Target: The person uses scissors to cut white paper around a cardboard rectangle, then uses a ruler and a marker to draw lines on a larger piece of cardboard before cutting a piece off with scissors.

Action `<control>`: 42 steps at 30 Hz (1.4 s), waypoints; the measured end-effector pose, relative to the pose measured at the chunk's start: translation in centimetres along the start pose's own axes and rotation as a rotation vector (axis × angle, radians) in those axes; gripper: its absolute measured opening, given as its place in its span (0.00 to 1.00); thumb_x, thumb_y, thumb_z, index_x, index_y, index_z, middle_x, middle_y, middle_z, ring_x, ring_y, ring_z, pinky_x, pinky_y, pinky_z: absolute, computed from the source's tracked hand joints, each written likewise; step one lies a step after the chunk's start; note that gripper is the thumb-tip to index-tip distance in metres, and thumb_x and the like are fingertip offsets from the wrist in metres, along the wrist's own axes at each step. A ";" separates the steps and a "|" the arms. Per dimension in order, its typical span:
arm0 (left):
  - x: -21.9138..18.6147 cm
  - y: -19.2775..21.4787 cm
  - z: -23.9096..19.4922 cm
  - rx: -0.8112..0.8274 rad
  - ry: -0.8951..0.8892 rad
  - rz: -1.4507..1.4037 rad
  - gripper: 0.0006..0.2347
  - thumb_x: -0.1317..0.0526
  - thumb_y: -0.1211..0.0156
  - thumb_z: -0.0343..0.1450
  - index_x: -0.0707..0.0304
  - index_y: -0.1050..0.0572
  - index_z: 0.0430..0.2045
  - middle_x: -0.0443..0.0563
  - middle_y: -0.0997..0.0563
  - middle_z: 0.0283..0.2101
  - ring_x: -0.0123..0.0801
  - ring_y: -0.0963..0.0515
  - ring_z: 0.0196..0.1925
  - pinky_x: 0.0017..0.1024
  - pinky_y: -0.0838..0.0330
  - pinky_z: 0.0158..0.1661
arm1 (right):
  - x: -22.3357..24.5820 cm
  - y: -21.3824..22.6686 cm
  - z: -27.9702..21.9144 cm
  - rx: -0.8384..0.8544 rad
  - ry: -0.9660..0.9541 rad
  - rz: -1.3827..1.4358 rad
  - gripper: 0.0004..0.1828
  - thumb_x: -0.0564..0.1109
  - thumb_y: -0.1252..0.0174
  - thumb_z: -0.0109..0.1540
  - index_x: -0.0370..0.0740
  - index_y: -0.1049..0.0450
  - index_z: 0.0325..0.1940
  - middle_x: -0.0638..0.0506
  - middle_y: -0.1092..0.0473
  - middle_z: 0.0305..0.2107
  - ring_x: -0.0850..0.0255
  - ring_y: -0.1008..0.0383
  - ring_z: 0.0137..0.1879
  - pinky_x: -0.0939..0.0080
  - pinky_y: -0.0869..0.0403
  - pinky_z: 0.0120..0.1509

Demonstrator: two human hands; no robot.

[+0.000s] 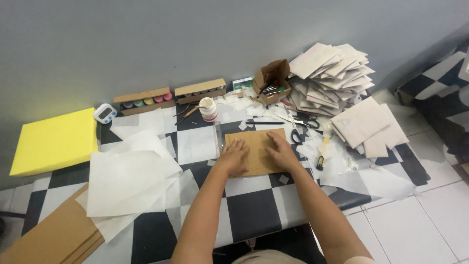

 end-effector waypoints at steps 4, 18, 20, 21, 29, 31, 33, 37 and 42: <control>-0.2 0.8 -0.5 -0.010 0.010 -0.032 0.38 0.54 0.32 0.64 0.48 0.43 0.72 0.46 0.56 0.79 0.40 0.62 0.81 0.46 0.65 0.75 | 0.4 -1.4 0.4 0.104 0.008 -0.331 0.32 0.52 0.41 0.63 0.58 0.38 0.73 0.52 0.53 0.76 0.52 0.61 0.82 0.40 0.63 0.82; -0.6 1.5 -1.5 0.009 0.004 -0.094 0.37 0.56 0.35 0.67 0.50 0.45 0.73 0.44 0.58 0.79 0.38 0.66 0.81 0.47 0.71 0.75 | 2.4 -1.2 -0.4 0.138 -0.047 -0.458 0.32 0.54 0.46 0.66 0.57 0.40 0.75 0.52 0.56 0.77 0.54 0.64 0.83 0.41 0.63 0.82; -0.9 1.3 -1.9 0.013 0.004 -0.098 0.37 0.56 0.35 0.67 0.50 0.45 0.73 0.44 0.58 0.79 0.38 0.67 0.81 0.47 0.72 0.75 | 1.8 -1.2 -0.4 0.144 -0.062 -0.471 0.32 0.55 0.46 0.66 0.58 0.40 0.75 0.53 0.56 0.77 0.55 0.65 0.83 0.42 0.63 0.82; -0.9 1.6 -2.1 0.022 0.013 -0.101 0.37 0.56 0.36 0.67 0.50 0.46 0.73 0.44 0.58 0.79 0.39 0.67 0.81 0.48 0.75 0.74 | 1.7 -1.1 0.0 0.151 -0.073 -0.481 0.32 0.56 0.45 0.65 0.61 0.40 0.74 0.55 0.54 0.76 0.57 0.63 0.82 0.43 0.62 0.82; -2.1 2.8 -3.4 0.073 0.030 -0.112 0.35 0.57 0.40 0.70 0.52 0.49 0.74 0.45 0.62 0.80 0.39 0.70 0.81 0.49 0.78 0.74 | 0.7 0.5 6.9 -0.208 0.031 -0.562 0.22 0.42 0.56 0.67 0.52 0.27 0.63 0.49 0.38 0.69 0.50 0.31 0.67 0.51 0.28 0.64; -1.9 1.7 -2.2 0.081 0.049 -0.055 0.37 0.60 0.40 0.69 0.55 0.51 0.75 0.49 0.62 0.80 0.43 0.70 0.80 0.52 0.80 0.73 | 1.0 0.1 7.8 -0.260 0.007 -0.605 0.24 0.42 0.55 0.68 0.52 0.32 0.69 0.45 0.37 0.66 0.47 0.28 0.63 0.50 0.24 0.60; -0.5 0.2 0.9 0.079 0.060 -0.010 0.37 0.62 0.39 0.68 0.52 0.49 0.74 0.48 0.60 0.79 0.42 0.67 0.80 0.52 0.77 0.73 | 0.5 -0.7 8.4 -0.293 0.053 -0.664 0.24 0.42 0.55 0.68 0.51 0.31 0.68 0.45 0.35 0.64 0.46 0.26 0.60 0.49 0.23 0.57; 2.3 -0.1 5.2 0.109 0.046 0.058 0.32 0.69 0.48 0.69 0.45 0.42 0.71 0.40 0.52 0.79 0.38 0.56 0.80 0.53 0.65 0.73 | 0.5 -0.6 8.7 -0.344 0.086 -0.735 0.22 0.41 0.54 0.66 0.50 0.27 0.64 0.46 0.32 0.61 0.47 0.24 0.57 0.52 0.23 0.55; 0.4 2.3 2.3 0.078 0.060 0.027 0.26 0.63 0.44 0.69 0.47 0.34 0.66 0.43 0.37 0.72 0.36 0.41 0.76 0.54 0.58 0.71 | -1.6 -1.3 9.1 -0.344 0.052 -0.708 0.20 0.43 0.53 0.65 0.48 0.26 0.61 0.47 0.31 0.59 0.47 0.23 0.55 0.53 0.22 0.55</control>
Point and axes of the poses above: each hand's wrist, its own z-axis towards the middle knuckle, its own y-axis out of the back of the hand, x = y × z, the point moved 6 cm from there along z, towards the middle knuckle
